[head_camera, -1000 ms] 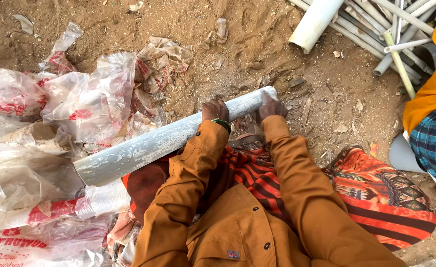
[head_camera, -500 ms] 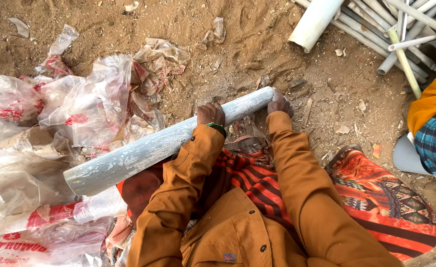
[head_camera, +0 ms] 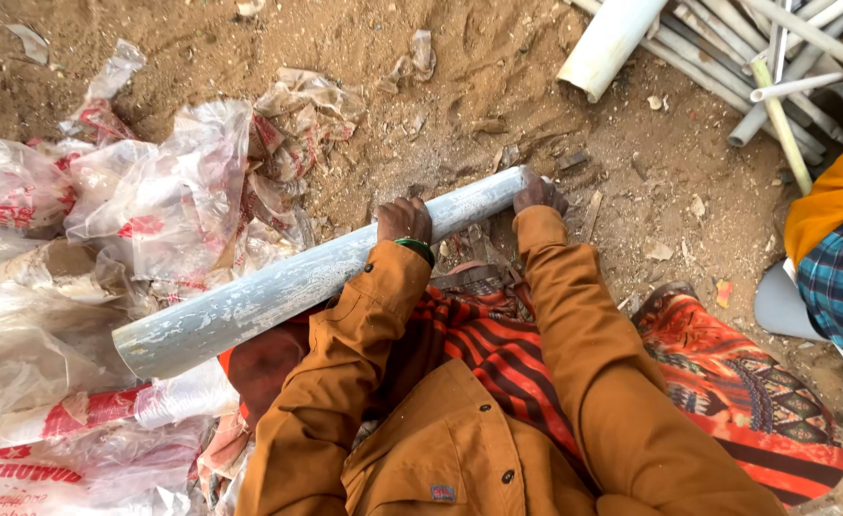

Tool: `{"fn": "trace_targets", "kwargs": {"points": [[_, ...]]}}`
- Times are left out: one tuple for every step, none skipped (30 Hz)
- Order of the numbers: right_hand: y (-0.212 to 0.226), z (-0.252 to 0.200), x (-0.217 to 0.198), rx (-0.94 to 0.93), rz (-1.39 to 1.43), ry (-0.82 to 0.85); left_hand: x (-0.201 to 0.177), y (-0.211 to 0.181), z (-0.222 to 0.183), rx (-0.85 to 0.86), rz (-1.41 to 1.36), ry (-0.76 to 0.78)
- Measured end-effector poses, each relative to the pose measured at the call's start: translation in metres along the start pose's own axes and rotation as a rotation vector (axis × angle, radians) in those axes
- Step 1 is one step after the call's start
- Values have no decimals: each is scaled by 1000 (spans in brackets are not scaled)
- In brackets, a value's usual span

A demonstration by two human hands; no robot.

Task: The person rubs a white substance onto the exterior of a grey PVC pipe with their hands, covering the length and the open end of the pipe while seated on the ground.

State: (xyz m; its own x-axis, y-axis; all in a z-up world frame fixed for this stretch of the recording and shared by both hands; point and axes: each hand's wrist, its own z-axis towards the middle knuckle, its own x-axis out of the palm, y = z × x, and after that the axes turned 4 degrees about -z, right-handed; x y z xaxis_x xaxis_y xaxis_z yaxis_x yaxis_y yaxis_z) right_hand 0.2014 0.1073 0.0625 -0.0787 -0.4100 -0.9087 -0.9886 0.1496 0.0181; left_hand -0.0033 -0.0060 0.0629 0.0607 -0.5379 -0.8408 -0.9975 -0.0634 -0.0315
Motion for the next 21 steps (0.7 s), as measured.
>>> {"fn": "trace_targets", "kwargs": {"points": [[2,1,1,14,-29,12,6,3,4,16,19,-20],[4,1,1,-38,-31,-41,11,5,9,32,38,-41],[4,-2,2,-85,-34,-93,17,6,13,7,43,-78],[5,-5,4,-131,-36,-144,21,6,18,-18,49,-115],[3,-8,5,-108,-53,-100,24,4,20,-39,50,-149],[2,-13,6,-85,-69,-55,27,1,19,-34,32,-137],[4,-12,4,-72,-81,-18,25,1,19,-38,15,-133],[6,-13,2,-74,-87,-26,21,1,16,-42,-2,-130],[11,-9,-3,-79,-91,-42,14,4,16,-30,-12,-88],[16,-5,-8,-84,-94,-57,7,5,14,-18,-22,-45],[17,-3,-11,-135,-140,-22,2,4,9,-4,-38,7],[18,-1,-13,-186,-186,13,-1,6,7,-2,-35,15],[16,1,-14,-231,-233,50,-3,5,5,4,-31,25],[13,2,-14,-216,-218,58,-4,3,4,11,-28,35],[11,0,-11,-211,-206,71,-2,1,2,16,-6,27],[8,-3,-10,-176,-163,78,0,-1,0,22,15,19],[12,-1,-10,-115,-68,70,-1,1,2,15,37,0],[17,-1,-10,-50,55,60,0,1,2,6,40,-27],[22,1,-11,34,263,51,-1,1,4,-5,43,-56],[27,3,-11,119,499,84,-2,4,6,-15,46,-84],[26,3,-10,218,724,130,0,3,6,-19,21,-68]]}}
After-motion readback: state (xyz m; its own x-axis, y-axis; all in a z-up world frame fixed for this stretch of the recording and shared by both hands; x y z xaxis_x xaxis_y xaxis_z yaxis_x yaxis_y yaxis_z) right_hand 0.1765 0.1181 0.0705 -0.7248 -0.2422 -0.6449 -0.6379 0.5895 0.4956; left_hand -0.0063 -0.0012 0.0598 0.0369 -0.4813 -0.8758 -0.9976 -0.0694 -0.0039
